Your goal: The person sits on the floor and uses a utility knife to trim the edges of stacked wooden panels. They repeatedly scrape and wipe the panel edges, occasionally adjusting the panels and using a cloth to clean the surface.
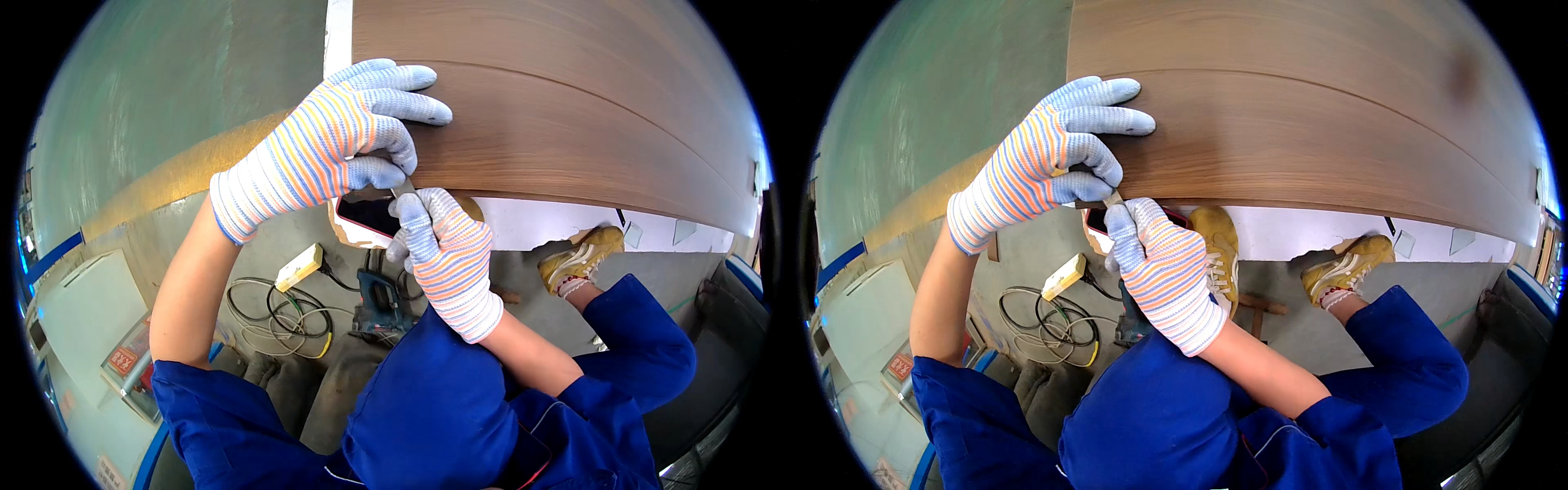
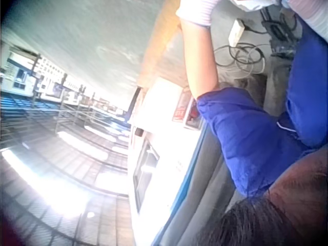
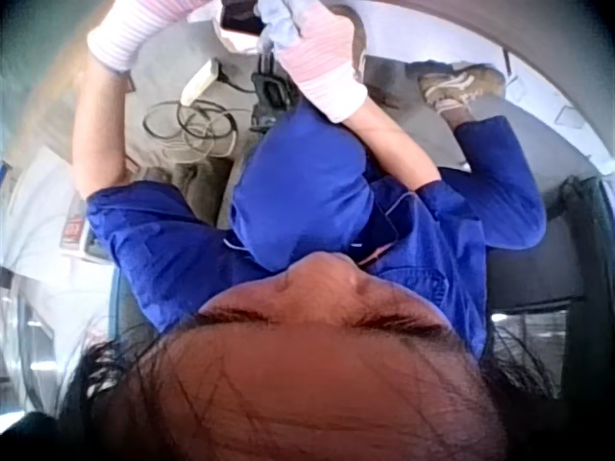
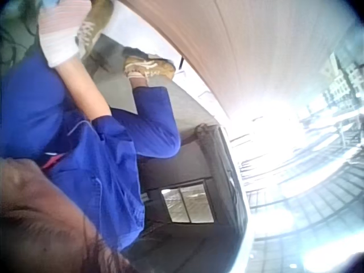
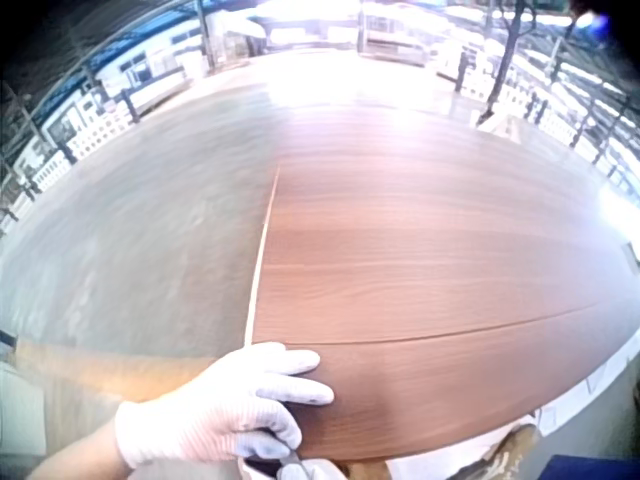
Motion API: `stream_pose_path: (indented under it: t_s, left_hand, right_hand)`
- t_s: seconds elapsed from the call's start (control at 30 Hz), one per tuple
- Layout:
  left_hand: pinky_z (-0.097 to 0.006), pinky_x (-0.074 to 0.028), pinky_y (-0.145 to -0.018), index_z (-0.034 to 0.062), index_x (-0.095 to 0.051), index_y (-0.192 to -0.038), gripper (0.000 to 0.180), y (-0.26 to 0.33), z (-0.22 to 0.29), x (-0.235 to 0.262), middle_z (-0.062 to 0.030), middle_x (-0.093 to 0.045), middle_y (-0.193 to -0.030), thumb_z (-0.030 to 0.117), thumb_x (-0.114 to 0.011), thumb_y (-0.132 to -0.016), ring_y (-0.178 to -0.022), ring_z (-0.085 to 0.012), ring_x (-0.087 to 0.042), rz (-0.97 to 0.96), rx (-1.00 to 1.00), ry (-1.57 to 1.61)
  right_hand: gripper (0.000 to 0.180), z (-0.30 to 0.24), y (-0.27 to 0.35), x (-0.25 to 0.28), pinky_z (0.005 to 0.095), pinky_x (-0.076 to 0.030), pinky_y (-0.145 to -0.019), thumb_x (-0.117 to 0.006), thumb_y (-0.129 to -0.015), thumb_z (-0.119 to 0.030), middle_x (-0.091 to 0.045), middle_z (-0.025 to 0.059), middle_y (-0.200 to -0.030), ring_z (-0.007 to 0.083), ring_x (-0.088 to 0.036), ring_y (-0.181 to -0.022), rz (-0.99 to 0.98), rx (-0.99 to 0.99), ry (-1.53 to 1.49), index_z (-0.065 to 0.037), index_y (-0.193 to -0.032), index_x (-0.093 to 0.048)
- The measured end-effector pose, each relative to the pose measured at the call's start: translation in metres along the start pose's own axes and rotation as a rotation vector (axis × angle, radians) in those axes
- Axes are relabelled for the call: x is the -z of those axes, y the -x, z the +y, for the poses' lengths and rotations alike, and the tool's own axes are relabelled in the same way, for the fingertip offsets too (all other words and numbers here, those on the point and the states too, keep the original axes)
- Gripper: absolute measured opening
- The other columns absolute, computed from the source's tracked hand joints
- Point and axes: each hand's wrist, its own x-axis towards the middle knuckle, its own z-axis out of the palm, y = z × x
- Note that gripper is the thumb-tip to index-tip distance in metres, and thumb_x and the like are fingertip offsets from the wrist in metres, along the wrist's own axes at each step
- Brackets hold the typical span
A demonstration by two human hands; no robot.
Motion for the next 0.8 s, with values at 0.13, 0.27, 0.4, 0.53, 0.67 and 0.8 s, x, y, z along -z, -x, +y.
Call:
stream_pose_path:
  t_s: [0.13, 0.27, 0.4, 0.53, 0.67, 0.8]
  left_hand:
    - [-0.048, -0.030, -0.106, 0.0091, -0.063, -0.074, 0.017, 0.018, 0.001, 0.005, -0.0085, -0.060, -0.122, 0.019, -0.073, -0.063, -0.128, -0.0346, -0.040, 0.028, 0.020, -0.037]
    - [-0.045, -0.034, -0.104, 0.0080, -0.064, -0.077, 0.013, 0.038, 0.008, 0.012, -0.0073, -0.061, -0.120, 0.015, -0.070, -0.068, -0.126, -0.0342, -0.042, 0.075, 0.072, -0.097]
    - [-0.037, -0.041, -0.096, 0.0067, -0.065, -0.086, 0.009, 0.064, 0.034, 0.014, -0.0072, -0.063, -0.114, 0.013, -0.065, -0.079, -0.116, -0.0261, -0.053, 0.411, 0.346, 0.074]
    - [-0.024, -0.042, -0.080, 0.0007, -0.062, -0.106, 0.024, 0.114, 0.051, -0.035, -0.0017, -0.060, -0.092, 0.016, -0.048, -0.094, -0.081, -0.0086, -0.053, 0.935, 0.727, 0.375]
    - [-0.025, -0.043, -0.083, -0.0005, -0.058, -0.116, 0.026, 0.128, 0.073, -0.094, -0.0038, -0.061, -0.094, 0.011, -0.049, -0.094, -0.086, -0.0098, -0.055, 1.003, 0.736, 0.549]
    - [-0.024, -0.044, -0.082, -0.0016, -0.054, -0.122, 0.029, 0.109, 0.109, -0.092, -0.0038, -0.060, -0.095, 0.007, -0.047, -0.095, -0.088, -0.0091, -0.055, 1.012, 0.675, 0.583]
  right_hand:
    - [0.015, 0.017, -0.002, -0.018, 0.0369, -0.044, -0.048, -0.059, -0.089, -0.015, -0.057, 0.0167, -0.063, 0.0340, -0.058, -0.055, 0.024, 0.153, 0.080, -0.001, -0.084, -0.058]
    - [0.014, 0.014, -0.003, -0.034, 0.0387, -0.044, -0.048, -0.061, -0.087, -0.015, -0.057, 0.0182, -0.063, 0.0355, -0.057, -0.055, 0.089, 0.368, 0.148, -0.002, -0.085, -0.058]
    - [0.018, 0.026, 0.000, -0.039, 0.0421, -0.044, -0.050, -0.057, -0.088, -0.021, -0.057, 0.0183, -0.061, 0.0357, -0.057, -0.056, -0.066, 0.349, 0.144, -0.004, -0.086, -0.057]
    - [0.020, 0.024, 0.020, 0.001, 0.0360, -0.048, -0.055, -0.057, -0.090, -0.022, -0.060, 0.0169, -0.068, 0.0307, -0.061, -0.061, -0.178, 0.429, 0.433, -0.003, -0.085, -0.062]
    - [0.022, 0.036, 0.048, 0.055, 0.0449, -0.048, -0.060, -0.053, -0.089, -0.025, -0.060, 0.0217, -0.070, 0.0406, -0.058, -0.066, -0.097, 0.262, 0.449, -0.004, -0.088, -0.059]
    - [0.035, 0.012, 0.101, 0.088, 0.0232, -0.047, -0.053, -0.047, -0.097, -0.034, -0.067, 0.0068, -0.073, 0.0082, -0.058, -0.056, -0.035, 0.059, -0.214, -0.001, -0.094, -0.059]
